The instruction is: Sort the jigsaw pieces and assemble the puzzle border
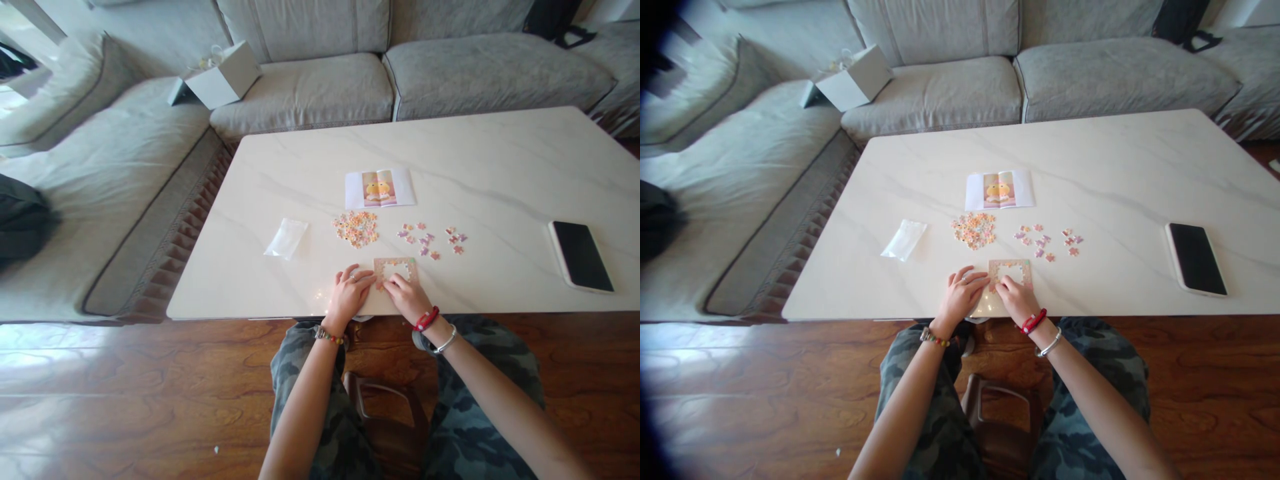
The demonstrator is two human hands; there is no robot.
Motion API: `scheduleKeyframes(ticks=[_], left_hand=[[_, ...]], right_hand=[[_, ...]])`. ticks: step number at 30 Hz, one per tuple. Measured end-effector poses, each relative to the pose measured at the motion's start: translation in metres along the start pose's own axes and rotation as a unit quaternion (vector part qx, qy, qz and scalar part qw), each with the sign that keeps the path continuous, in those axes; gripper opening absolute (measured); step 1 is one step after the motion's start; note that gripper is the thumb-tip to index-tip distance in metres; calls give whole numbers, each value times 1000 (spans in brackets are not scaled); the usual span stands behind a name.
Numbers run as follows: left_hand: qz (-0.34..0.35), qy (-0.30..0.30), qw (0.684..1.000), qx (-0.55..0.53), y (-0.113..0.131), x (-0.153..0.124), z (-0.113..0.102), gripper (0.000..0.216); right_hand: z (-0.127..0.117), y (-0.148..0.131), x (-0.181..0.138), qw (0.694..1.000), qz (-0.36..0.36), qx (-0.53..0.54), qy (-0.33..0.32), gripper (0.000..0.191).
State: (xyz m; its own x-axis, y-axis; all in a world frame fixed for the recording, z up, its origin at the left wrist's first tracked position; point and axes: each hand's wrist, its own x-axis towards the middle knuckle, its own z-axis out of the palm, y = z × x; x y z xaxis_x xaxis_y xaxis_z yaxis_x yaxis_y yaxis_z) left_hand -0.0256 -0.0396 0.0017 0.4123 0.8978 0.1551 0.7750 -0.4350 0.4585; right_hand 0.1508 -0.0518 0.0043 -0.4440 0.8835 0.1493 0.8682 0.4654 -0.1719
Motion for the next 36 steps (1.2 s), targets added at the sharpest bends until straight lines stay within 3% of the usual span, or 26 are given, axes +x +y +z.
scheduleKeyframes(ticks=[8,18,22,24,27,30,33,36], left_hand=[[-4,1,1000,-4,1,0,-1,27],[2,0,1000,-6,0,0,0,26],[-3,7,1000,-8,0,0,0,26],[-2,5,1000,-11,-1,0,0,25],[5,9,1000,-24,-1,3,0,23],[8,55,997,-51,3,13,0,22],[32,101,990,-93,10,32,-2,19],[71,90,987,-114,10,55,-2,17]], right_hand=[[-1,-8,-6,1000,11,7,8,30],[-14,-1,7,997,-41,-17,-64,28],[-14,5,2,998,-43,42,-29,30],[-16,19,-2,995,-11,92,24,32],[-26,62,-2,980,71,150,113,29],[-40,120,0,950,214,147,171,24],[-49,164,-1,940,277,153,130,22],[-47,179,-7,950,260,145,90,21]])
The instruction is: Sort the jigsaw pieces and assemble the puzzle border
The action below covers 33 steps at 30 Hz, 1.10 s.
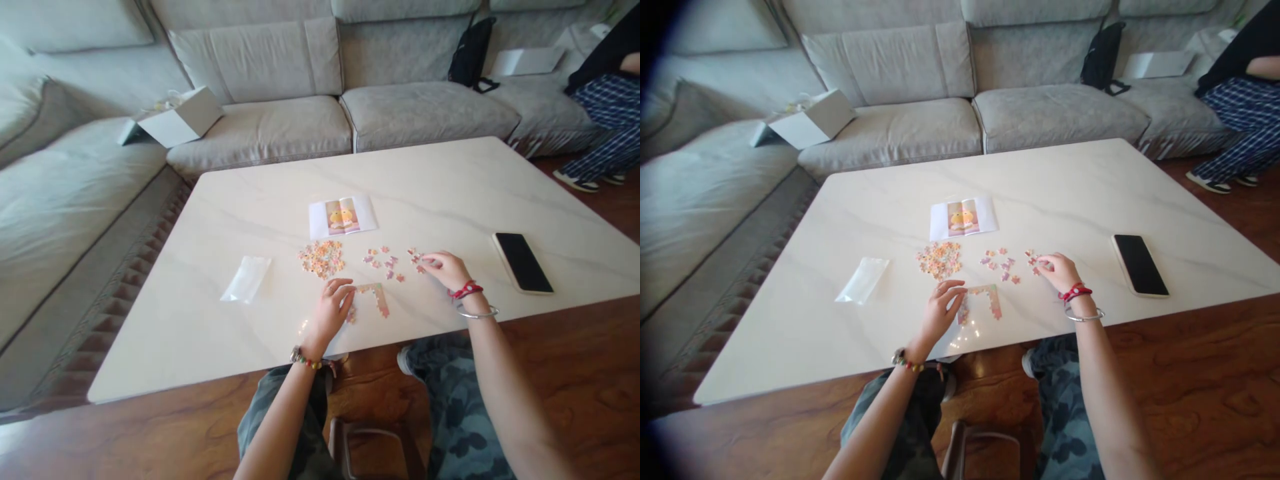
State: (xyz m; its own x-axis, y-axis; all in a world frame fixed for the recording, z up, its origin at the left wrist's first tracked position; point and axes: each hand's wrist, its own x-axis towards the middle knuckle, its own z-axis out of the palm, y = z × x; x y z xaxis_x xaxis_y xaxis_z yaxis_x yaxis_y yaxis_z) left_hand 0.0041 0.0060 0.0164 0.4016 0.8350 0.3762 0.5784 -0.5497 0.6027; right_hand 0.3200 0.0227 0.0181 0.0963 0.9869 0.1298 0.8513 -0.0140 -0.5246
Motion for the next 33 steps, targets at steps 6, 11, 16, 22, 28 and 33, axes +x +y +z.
scheduleKeyframes(ticks=[6,11,16,22,28,33], left_hand=[[-3,20,1000,-8,-22,24,15,17],[6,21,1000,-17,-25,32,21,17],[-16,18,999,-42,-19,42,24,17],[-42,1,997,-69,-15,47,29,18],[-63,16,995,-75,-17,48,24,19],[-71,29,994,-80,-23,48,21,19]], right_hand=[[17,7,-10,998,-52,-3,-18,13],[20,10,-5,997,-70,23,-27,8],[20,7,-5,993,-105,38,-28,15],[20,10,-6,998,-54,3,6,15],[18,10,-6,996,-79,16,-28,6],[16,7,-8,994,-99,22,-46,6]])
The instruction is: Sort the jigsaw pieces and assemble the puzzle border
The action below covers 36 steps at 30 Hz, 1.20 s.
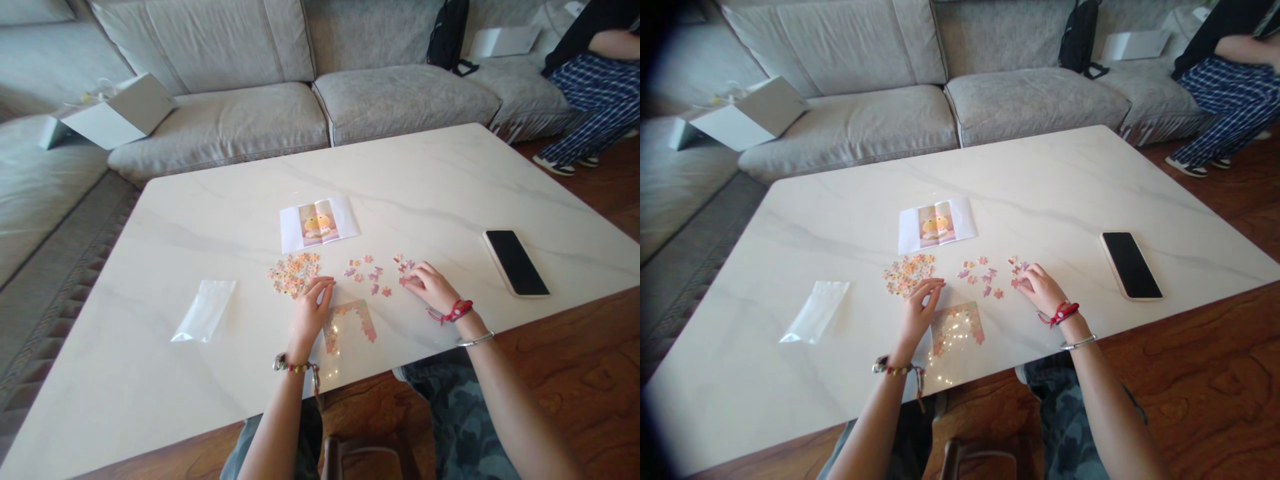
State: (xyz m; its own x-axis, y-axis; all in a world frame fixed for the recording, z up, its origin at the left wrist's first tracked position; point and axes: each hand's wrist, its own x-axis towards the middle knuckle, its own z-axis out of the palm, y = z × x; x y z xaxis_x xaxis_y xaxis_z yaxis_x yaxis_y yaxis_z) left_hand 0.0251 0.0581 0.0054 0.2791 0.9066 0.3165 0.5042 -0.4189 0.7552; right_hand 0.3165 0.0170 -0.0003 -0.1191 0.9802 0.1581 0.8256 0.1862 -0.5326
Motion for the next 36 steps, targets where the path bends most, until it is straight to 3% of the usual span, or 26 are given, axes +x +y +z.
scheduleKeyframes(ticks=[7,15,26,36], left_hand=[[4,-6,1000,6,0,0,-1,19],[14,-8,1000,9,-5,-3,-1,19],[21,-23,999,18,-7,-5,-1,19],[27,-16,999,27,-9,-8,-3,19]], right_hand=[[-4,-8,-3,1000,-7,1,-17,7],[-5,-21,-7,989,80,120,-33,7],[-4,-17,-10,964,145,219,-37,18],[4,-14,-11,988,80,130,15,15]])
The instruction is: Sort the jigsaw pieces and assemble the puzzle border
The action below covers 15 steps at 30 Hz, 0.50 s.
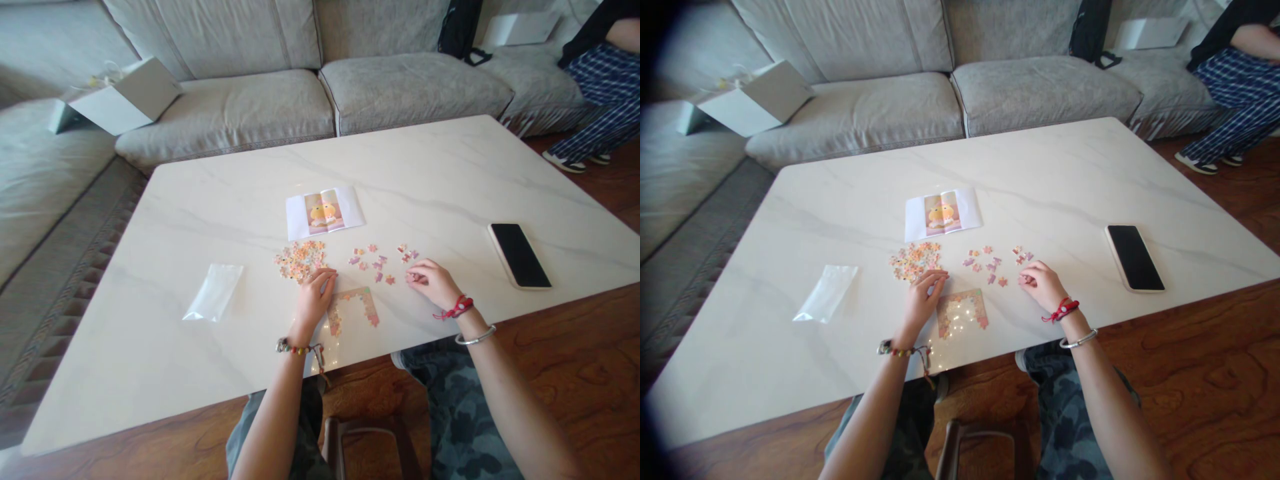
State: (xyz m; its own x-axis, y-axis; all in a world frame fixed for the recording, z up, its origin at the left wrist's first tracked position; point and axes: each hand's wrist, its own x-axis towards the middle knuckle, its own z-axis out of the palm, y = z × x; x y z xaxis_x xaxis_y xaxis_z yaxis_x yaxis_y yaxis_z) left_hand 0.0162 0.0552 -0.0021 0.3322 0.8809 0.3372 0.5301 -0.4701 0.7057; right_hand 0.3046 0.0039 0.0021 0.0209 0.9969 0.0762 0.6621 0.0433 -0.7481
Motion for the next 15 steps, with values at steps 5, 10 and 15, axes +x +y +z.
scheduleKeyframes(ticks=[5,10,15], left_hand=[[3,-5,1000,9,-3,-2,1,20],[13,-10,1000,13,-7,-4,2,20],[17,-14,1000,13,-4,-5,1,19]], right_hand=[[1,0,0,999,-16,-37,0,15],[-1,-4,-1,999,-16,-49,-4,22],[-1,-11,-4,999,13,-47,0,19]])
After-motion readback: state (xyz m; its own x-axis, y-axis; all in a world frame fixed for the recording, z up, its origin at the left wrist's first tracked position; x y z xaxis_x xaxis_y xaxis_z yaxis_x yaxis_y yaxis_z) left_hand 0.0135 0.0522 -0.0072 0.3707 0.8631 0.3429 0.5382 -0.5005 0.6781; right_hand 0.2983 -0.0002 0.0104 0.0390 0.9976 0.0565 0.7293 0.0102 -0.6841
